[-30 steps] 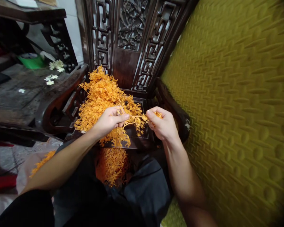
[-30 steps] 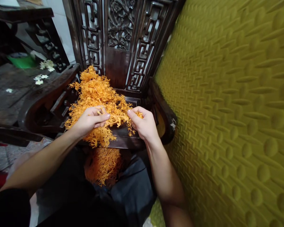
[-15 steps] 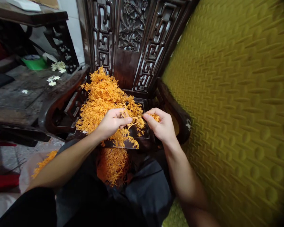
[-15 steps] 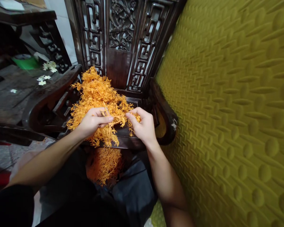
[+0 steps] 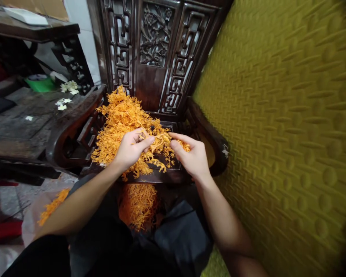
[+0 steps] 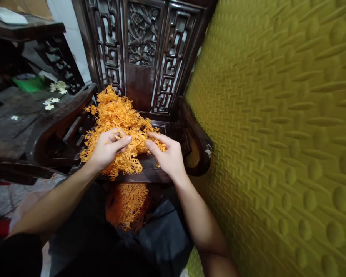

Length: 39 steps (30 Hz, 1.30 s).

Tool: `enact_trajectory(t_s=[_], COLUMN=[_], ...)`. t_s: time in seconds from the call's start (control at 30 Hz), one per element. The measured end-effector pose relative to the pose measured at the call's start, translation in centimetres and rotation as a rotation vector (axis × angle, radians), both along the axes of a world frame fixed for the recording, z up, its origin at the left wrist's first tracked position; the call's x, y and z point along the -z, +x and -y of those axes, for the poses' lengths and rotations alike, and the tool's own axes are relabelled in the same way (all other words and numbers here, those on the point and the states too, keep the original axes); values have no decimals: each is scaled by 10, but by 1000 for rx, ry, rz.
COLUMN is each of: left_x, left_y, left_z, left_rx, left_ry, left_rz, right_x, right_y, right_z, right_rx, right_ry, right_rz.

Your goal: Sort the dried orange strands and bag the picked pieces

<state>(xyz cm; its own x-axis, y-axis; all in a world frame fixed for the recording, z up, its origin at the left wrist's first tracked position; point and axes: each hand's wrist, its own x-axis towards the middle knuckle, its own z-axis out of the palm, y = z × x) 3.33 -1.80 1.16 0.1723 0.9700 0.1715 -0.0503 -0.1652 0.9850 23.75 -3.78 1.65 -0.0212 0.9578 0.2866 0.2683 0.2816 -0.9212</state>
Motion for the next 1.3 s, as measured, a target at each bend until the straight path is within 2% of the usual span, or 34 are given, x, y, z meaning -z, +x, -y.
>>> enact_trajectory(t_s=[0.13, 0.23, 0.37, 0.43, 0.53, 0.6, 0.7, 0.8, 0.93, 1.13, 1.3], left_x=[-1, -2, -3, -3, -1, 2, 6, 8, 6, 4, 6], left_y=[9, 9, -7, -13, -9, -3, 3, 4, 4, 8, 15], left_z=[5, 2, -9, -12, -10, -7, -4, -5, -4, -3, -4], left_rx=[-10, -8, -123, -126, 89, 195, 244, 257, 203, 150, 101], left_ry=[22, -37, -80, -104, -186, -210, -192, -166, -119, -59, 20], left_rz=[-59, 6, 246, 305, 261, 238, 201, 142, 71, -78, -191], right_x=[1, 5, 8, 7, 7, 6, 1, -7, -11, -2, -1], right_y=[-10, -1, 28, 36, 26, 12, -2, -5, -4, 4, 2], right_z=[1, -7, -26, -30, -26, -19, -7, 4, 11, 4, 2], right_rx=[45, 121, 391, 434, 215, 94, 57, 48, -38, 84, 50], right_ry=[97, 151, 239, 232, 86, 62, 117, 223, 360, 259, 264], right_rz=[151, 117, -284, -441, -332, -288, -313, -166, 112, 102, 193])
